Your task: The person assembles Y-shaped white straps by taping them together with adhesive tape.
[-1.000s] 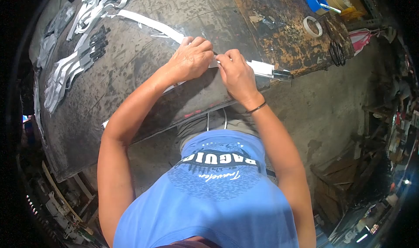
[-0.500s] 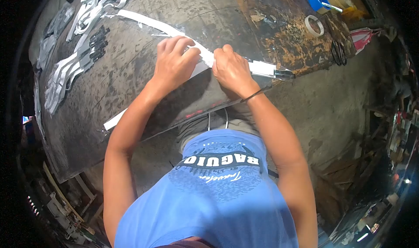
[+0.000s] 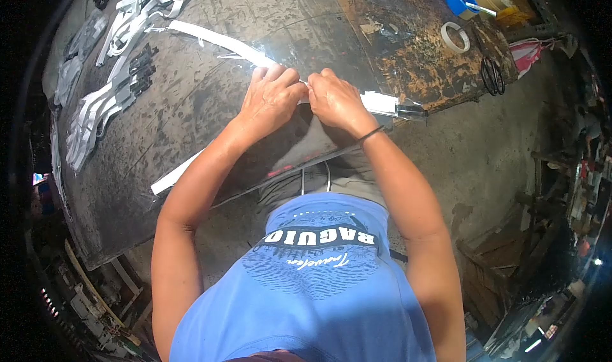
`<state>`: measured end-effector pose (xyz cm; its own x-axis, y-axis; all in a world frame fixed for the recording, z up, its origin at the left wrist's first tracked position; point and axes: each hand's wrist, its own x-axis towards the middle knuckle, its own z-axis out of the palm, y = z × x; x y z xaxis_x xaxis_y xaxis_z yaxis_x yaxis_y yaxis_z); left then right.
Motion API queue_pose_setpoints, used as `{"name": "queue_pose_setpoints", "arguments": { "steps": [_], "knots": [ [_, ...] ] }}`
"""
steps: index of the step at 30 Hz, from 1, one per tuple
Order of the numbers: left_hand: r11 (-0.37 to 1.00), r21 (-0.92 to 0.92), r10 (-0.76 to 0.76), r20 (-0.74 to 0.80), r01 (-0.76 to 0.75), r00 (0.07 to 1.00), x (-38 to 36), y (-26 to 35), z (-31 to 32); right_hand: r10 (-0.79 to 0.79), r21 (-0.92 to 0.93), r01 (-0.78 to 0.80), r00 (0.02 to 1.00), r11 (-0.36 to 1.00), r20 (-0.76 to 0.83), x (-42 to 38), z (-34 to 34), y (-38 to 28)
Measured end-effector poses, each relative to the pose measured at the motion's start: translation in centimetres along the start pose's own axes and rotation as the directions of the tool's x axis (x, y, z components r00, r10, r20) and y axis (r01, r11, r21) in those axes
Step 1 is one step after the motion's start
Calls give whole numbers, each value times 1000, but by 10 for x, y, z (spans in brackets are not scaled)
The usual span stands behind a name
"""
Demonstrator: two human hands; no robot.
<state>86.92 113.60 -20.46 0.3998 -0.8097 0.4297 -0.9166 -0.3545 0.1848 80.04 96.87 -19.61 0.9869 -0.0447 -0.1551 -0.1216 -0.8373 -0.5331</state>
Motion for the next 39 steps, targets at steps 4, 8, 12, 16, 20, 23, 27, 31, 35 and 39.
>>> {"name": "queue_pose_setpoints", "arguments": {
  "steps": [4,8,12,16,20,23,27,31,35,39],
  "knots": [
    [998,-34,47,50,-46,998,5,-6,4,-105,164,145,968,976,-227,-18,4,9],
    [997,-72,14,108,-6,994,8,-7,4,-226,25,251,905,968,-361,-31,6,13],
    [992,-125,-9,122,24,992,11,-8,5,-314,-83,305,880,949,-356,-27,5,2],
    [987,-147,-37,136,58,990,11,-7,5,-274,-140,249,940,958,-204,-11,2,5],
    [997,-72,-5,36,8,999,0,-2,5,-153,-62,157,986,986,67,13,-10,12],
    [995,-72,57,-96,-64,994,-12,17,-1,-159,-19,163,979,986,130,19,-11,15],
    [1000,3,18,31,-19,999,-30,42,-7,-158,-18,165,966,986,207,23,-14,16],
    [984,160,-101,172,73,980,-33,56,-9,-169,-3,173,963,985,209,24,-13,17],
    [974,176,-186,241,146,952,-31,71,-7,-183,14,185,959,983,218,24,-14,17],
    [979,80,-202,187,189,962,-25,68,-7,-211,5,215,953,977,220,26,-14,17]
  ]
}}
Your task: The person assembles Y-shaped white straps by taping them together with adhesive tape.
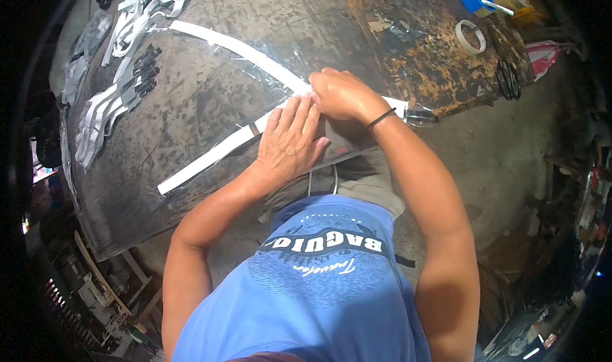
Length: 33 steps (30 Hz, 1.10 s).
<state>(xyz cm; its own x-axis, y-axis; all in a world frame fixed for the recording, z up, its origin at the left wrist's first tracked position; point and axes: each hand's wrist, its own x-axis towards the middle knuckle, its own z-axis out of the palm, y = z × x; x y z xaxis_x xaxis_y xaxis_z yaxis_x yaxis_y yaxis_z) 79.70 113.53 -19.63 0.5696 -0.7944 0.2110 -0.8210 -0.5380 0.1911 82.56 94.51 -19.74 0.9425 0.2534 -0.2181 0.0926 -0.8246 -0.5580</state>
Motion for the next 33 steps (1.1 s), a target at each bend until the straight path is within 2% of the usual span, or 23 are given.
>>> {"name": "queue_pose_setpoints", "arguments": {
  "steps": [2,5,6,8,12,13,14,15,16,18,20,22,24,26,30,33],
  "knots": [
    [999,-38,-5,4,5,1000,1,-2,2,-4,9,4,1000,1000,14,-2,-2,0],
    [1000,-23,-9,-17,9,1000,1,-4,6,-40,228,33,999,973,26,-4,-10,8],
    [1000,-26,-5,-16,5,1000,1,-3,6,-35,229,29,999,973,24,-11,-15,9],
    [999,-21,-28,-13,28,1000,0,-3,8,-100,289,180,957,940,-273,-35,-31,4],
    [999,5,-38,13,38,999,-2,-2,7,210,439,-10,888,898,-409,-118,-69,-9],
    [999,-2,-32,16,32,999,-1,-4,8,219,440,-19,886,898,-408,-137,-67,-2],
    [999,0,-45,20,45,999,-2,-5,9,319,567,-35,854,823,-411,-158,-60,7],
    [999,-11,-52,30,53,998,-3,-5,12,430,682,-54,812,729,-396,-177,-49,13],
    [998,-30,-51,47,53,998,-1,-5,11,472,686,-101,796,721,-379,-191,-38,21],
    [998,-25,-57,50,59,997,-1,-3,9,634,812,-233,746,536,-204,-218,-7,47],
    [999,25,-37,31,37,999,-2,-5,12,692,738,-390,708,551,-143,-235,35,73],
    [998,43,-48,61,45,997,-1,-5,9,690,639,-472,712,607,-129,-244,84,94],
    [999,26,-32,49,31,998,-2,-6,10,708,660,-494,702,566,-81,-247,118,99],
    [999,5,-48,27,48,998,-4,-6,11,717,680,-510,697,527,-33,-243,130,97],
    [999,-21,-40,22,40,999,-4,-8,12,685,620,-560,727,550,48,-243,136,92],
    [999,-20,-46,24,46,999,-5,-8,13,697,658,-591,704,467,138,-247,137,92]
  ]
}}
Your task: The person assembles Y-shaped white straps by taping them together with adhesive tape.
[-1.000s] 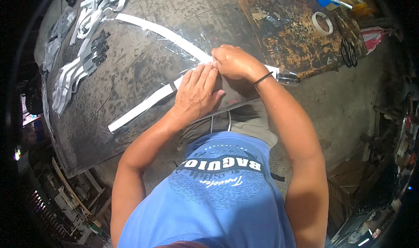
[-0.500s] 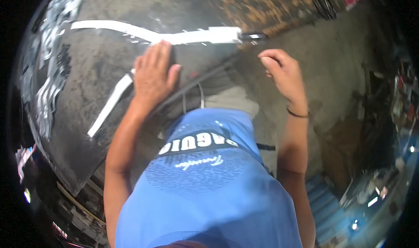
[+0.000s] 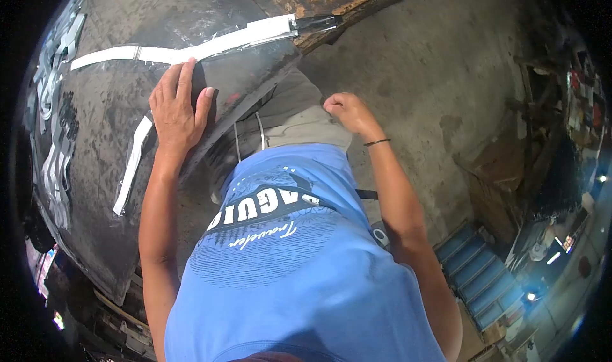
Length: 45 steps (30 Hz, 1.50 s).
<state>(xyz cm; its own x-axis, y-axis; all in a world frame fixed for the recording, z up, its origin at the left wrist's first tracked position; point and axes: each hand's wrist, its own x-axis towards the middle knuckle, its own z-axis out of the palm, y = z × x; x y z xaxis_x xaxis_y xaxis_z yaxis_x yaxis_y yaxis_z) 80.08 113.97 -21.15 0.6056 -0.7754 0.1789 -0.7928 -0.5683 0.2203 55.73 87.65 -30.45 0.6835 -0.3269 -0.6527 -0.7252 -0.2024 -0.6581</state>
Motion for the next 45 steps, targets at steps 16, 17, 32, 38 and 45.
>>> {"name": "queue_pose_setpoints", "arguments": {
  "steps": [16,17,32,38,45],
  "knots": [
    [1000,-22,-11,-2,11,1000,0,-1,-1,82,127,-90,995,988,64,-6,11,-23],
    [1000,-26,-17,1,17,1000,1,0,-1,66,132,-73,996,989,55,-6,10,-23],
    [977,-209,-1,-173,-36,985,-2,-7,3,-589,-61,605,790,794,171,-9,-46,-238],
    [976,-213,-6,-221,-42,975,-2,-7,4,-502,-196,705,646,682,576,75,-11,-294],
    [972,-231,-14,-219,-38,976,-2,-6,4,-297,-267,584,692,767,658,101,6,-308]
  ]
}}
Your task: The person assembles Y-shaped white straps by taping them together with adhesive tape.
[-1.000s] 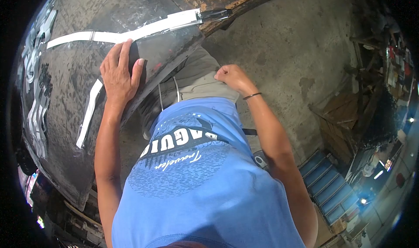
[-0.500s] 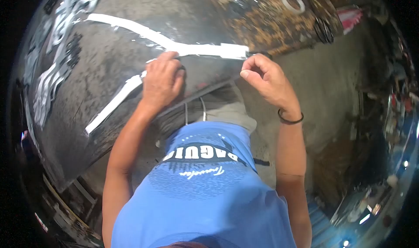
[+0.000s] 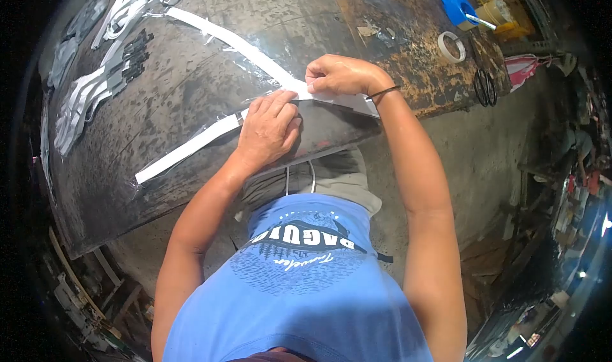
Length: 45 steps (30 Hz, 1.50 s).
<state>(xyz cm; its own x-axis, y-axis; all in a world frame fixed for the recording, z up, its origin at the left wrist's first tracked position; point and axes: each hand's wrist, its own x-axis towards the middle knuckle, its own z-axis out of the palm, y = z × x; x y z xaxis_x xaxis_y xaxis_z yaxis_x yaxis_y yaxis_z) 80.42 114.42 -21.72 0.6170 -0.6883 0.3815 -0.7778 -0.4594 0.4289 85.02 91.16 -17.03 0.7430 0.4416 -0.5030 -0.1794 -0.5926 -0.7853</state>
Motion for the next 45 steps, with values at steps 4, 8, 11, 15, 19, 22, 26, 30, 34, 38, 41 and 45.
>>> {"name": "queue_pose_setpoints", "arguments": {
  "steps": [4,8,11,15,19,22,26,30,34,38,41,45],
  "knots": [
    [1000,-5,-6,8,6,1000,0,1,-1,36,27,-36,999,999,5,2,1,0],
    [1000,-11,-6,13,6,1000,0,0,0,53,5,-53,999,999,-13,3,2,-1],
    [1000,-6,-4,10,4,1000,1,0,-1,55,-24,-56,998,998,-29,2,3,-4],
    [1000,25,7,26,-8,1000,0,-1,-1,2,-121,-14,996,993,-93,3,7,-3],
    [1000,23,5,28,-5,1000,0,-1,0,32,-128,-47,992,991,-121,1,9,-5],
    [999,35,8,24,-9,1000,0,0,-1,25,-160,-49,988,986,-152,1,11,-3],
    [999,36,13,27,-14,1000,0,0,-1,-17,-165,-12,985,986,-174,1,13,-2],
    [1000,12,-4,31,4,1000,1,1,-3,-36,-192,-7,976,981,-217,0,16,-2],
    [999,37,17,27,-18,999,2,1,-3,-67,-230,7,965,973,-254,1,19,-1],
    [1000,12,-2,44,1,999,1,1,-2,-89,-241,16,952,970,-294,1,23,2],
    [1000,27,-8,71,6,997,4,3,-5,-73,-236,-9,939,972,-335,2,26,3],
    [997,80,12,66,-17,998,6,5,-5,11,-317,-156,909,936,-417,5,28,6]
  ]
}}
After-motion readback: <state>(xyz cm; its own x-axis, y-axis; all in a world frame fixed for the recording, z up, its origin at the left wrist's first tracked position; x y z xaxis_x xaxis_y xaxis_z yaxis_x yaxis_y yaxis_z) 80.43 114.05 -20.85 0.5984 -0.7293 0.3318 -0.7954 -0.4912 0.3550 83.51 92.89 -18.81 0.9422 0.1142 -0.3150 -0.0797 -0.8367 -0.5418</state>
